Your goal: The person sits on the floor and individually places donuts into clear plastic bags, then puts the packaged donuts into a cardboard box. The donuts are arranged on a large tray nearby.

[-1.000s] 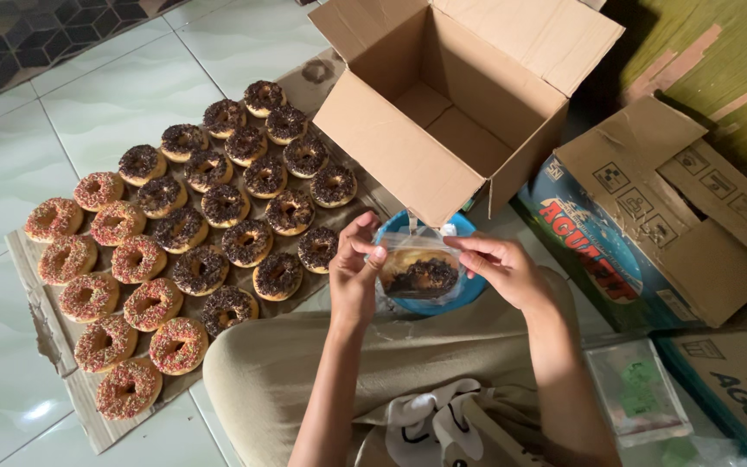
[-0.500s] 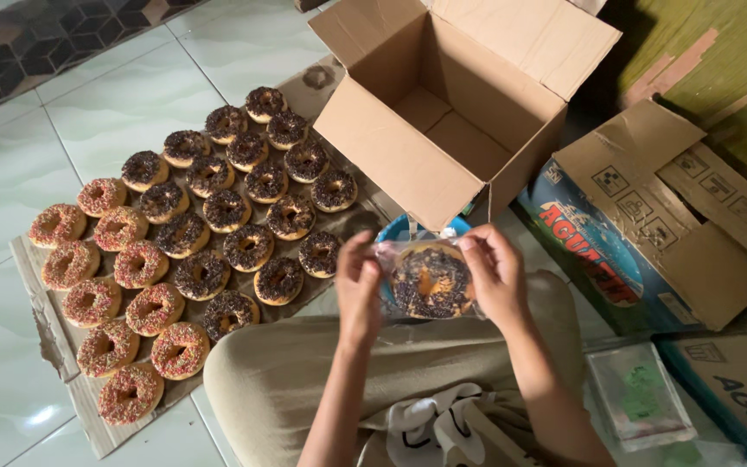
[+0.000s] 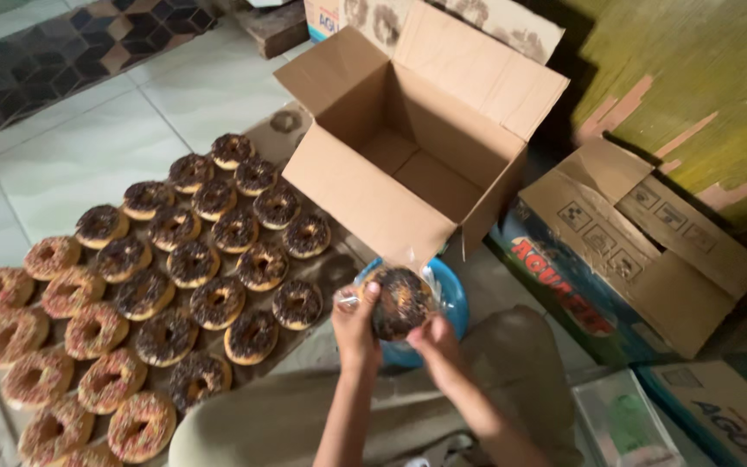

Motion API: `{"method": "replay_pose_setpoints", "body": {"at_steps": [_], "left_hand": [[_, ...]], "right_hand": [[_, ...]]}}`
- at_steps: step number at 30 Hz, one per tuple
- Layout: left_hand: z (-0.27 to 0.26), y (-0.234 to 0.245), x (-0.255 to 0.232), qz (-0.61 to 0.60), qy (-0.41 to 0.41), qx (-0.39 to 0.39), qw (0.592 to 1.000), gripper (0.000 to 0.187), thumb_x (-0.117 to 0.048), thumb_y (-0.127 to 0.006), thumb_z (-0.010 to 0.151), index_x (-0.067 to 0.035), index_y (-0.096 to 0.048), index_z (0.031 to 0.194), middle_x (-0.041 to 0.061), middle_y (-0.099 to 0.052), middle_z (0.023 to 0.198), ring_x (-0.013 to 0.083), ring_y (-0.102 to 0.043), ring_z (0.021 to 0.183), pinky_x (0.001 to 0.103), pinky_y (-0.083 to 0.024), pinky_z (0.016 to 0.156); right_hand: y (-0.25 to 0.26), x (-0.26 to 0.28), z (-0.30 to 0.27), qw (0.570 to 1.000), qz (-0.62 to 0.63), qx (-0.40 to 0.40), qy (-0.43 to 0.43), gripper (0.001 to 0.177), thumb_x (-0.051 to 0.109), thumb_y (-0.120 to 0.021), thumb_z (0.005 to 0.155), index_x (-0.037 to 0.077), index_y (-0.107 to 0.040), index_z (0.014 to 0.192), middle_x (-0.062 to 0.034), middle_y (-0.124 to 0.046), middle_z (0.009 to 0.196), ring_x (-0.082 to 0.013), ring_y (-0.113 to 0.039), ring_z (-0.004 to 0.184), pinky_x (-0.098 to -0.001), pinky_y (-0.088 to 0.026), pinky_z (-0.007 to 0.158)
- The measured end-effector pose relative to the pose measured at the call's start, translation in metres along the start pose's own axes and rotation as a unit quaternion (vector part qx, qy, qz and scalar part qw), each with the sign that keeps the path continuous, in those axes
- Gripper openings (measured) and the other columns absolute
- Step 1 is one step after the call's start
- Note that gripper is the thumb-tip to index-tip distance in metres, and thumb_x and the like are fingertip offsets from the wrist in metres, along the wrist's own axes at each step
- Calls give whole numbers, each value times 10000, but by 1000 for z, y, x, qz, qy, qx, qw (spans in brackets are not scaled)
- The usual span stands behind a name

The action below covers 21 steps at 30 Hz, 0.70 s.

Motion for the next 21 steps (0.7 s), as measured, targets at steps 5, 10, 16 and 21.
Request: {"method": "replay_pose_setpoints", "body": {"at_steps": [5,10,16,21], "left_hand": [[29,11,21,305,-33,-9,952,447,-270,-887,869,-13,-544,745,2,-539,656,88,-429,604,255,-367,526],[68,35,23,438,-71,-10,896,401,-271,-888,801,-9,-599,706,-27,-446,559,76,-354,545,277,-324,462],[58,37,82,509,-47,121,851,258,-182,-870,779,-23,-692,877,89,-576,662,168,-533,604,325,-447,544],[37,24,109,667,-152,252,684,497,-148,-900,640,-39,-686,1075,232,-608,1230,424,-589,1117,528,-472,920]], "right_hand": [[37,-10,45,983,-150,-105,1,424,177,-788,827,28,-606,1180,-41,-730,1013,-134,-717,864,-300,-599,745],[84,38,200,946,-253,-41,199,415,111,-745,949,10,-550,1300,-61,-679,1159,-126,-664,1041,-291,-572,903],[172,-41,400,682,-721,80,93,356,165,-841,808,-18,-671,1062,-221,-727,1025,-370,-708,992,-439,-558,839],[252,-128,444,434,-884,149,-89,273,220,-803,845,71,-769,1070,-169,-739,1082,-321,-716,1038,-433,-580,813]]}}
Point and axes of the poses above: each hand's wrist, its own z-axis towards the middle knuckle, its own y-axis out of the back of the hand, x = y × z, the point moved 4 cm from there along z, towards the middle knuckle
